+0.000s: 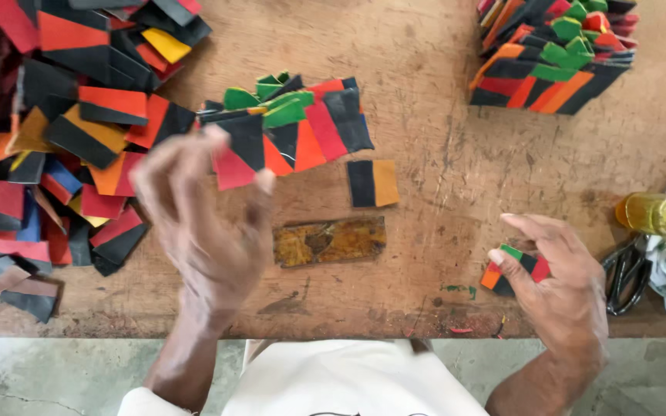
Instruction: The person joins small multicolored leather pieces edge to edge by hand, pressing each joined pair together and stacking the assembled patchwork sections on the workbench. They gather loose pieces from piles around the table and build up a large stack of finished patchwork panels.
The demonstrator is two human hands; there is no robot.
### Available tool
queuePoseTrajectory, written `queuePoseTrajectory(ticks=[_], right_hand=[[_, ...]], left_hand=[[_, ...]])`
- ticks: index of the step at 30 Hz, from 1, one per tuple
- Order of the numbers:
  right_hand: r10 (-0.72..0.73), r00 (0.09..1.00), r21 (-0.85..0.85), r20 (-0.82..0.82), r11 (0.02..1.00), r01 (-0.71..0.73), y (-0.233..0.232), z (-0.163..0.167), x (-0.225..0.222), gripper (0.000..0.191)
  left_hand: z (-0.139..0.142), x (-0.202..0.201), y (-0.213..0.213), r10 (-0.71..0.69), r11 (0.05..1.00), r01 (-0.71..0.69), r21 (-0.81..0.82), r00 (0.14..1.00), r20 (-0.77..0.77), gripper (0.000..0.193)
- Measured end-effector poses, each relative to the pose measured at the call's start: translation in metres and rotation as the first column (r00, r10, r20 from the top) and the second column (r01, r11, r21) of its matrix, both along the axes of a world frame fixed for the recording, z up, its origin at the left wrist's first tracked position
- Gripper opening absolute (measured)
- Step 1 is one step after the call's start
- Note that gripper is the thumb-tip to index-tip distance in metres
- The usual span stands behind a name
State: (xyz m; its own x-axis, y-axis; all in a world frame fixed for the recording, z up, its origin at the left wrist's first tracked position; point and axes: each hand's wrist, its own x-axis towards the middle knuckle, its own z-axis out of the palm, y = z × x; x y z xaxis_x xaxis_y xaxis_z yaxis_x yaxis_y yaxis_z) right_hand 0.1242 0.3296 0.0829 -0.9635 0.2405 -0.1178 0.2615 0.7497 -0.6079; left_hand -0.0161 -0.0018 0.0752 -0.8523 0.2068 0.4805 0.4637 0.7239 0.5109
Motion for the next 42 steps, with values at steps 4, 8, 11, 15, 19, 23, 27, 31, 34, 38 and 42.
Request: queuePoseTrajectory(ticks=[4, 8, 11, 15, 19, 23, 27, 31, 34, 38, 42], right_hand=[[-0.006, 0.984, 0.312, 0.178, 0.949, -0.051, 0.034, -0.023, 0.028, 0.090], [-0.183, 0.949, 0.320, 0.255, 0.943, 0.095, 0.050, -0.046, 0.058, 0.073], [-0.234, 0.933, 0.072, 0.273, 0.972, 0.223, 0.056, -0.059, 0.062, 0.053], [-0.062, 0.998, -0.426, -0.002, 0.903, 0.055, 0.039, -0.063, 0.043, 0.031], [0.102, 0.994, -0.407, 0.048, 0.910, -0.074, -0.009, -0.059, -0.002, 0.030], [0.327, 0.936, -0.467, -0.129, 0.813, -0.348, -0.061, -0.057, -0.046, 0.035], [0.140, 0.988, -0.340, -0.060, 0.928, -0.152, -0.066, -0.051, -0.058, 0.033], [0.027, 0.993, -0.534, 0.114, 0.844, 0.039, -0.053, -0.058, -0.050, 0.036], [0.043, 0.978, -0.586, 0.204, 0.806, 0.087, -0.051, -0.069, -0.041, 0.040], [0.063, 0.978, -0.740, 0.199, 0.664, 0.108, -0.056, -0.082, -0.031, 0.038], [0.039, 0.970, -0.744, 0.242, 0.649, 0.159, -0.054, -0.086, -0.024, 0.038]], left_hand=[[-0.032, 0.032, 0.035, -0.385, 0.923, 0.368, 0.114, 0.860, 0.335, 0.040], [-0.049, 0.047, 0.048, -0.412, 0.886, 0.462, 0.031, 0.756, 0.510, 0.062], [-0.058, 0.048, 0.048, -0.406, 0.885, 0.463, 0.044, 0.723, 0.559, 0.068], [-0.064, 0.053, 0.038, -0.487, 0.873, 0.422, 0.245, 0.727, 0.484, 0.071], [-0.065, 0.061, 0.026, -0.418, 0.878, 0.281, 0.388, 0.844, 0.335, 0.047], [-0.058, 0.064, 0.003, -0.265, 0.925, 0.152, 0.347, 0.914, 0.307, 0.040], [-0.060, 0.060, -0.006, -0.287, 0.943, 0.206, 0.264, 0.901, 0.324, 0.043], [-0.068, 0.060, 0.014, -0.441, 0.897, 0.414, 0.154, 0.820, 0.365, 0.064], [-0.071, 0.058, 0.026, -0.470, 0.878, 0.465, 0.110, 0.799, 0.374, 0.076], [-0.071, 0.053, 0.029, -0.465, 0.872, 0.485, 0.061, 0.784, 0.412, 0.065], [-0.070, 0.051, 0.028, -0.489, 0.858, 0.509, 0.064, 0.774, 0.402, 0.053]])
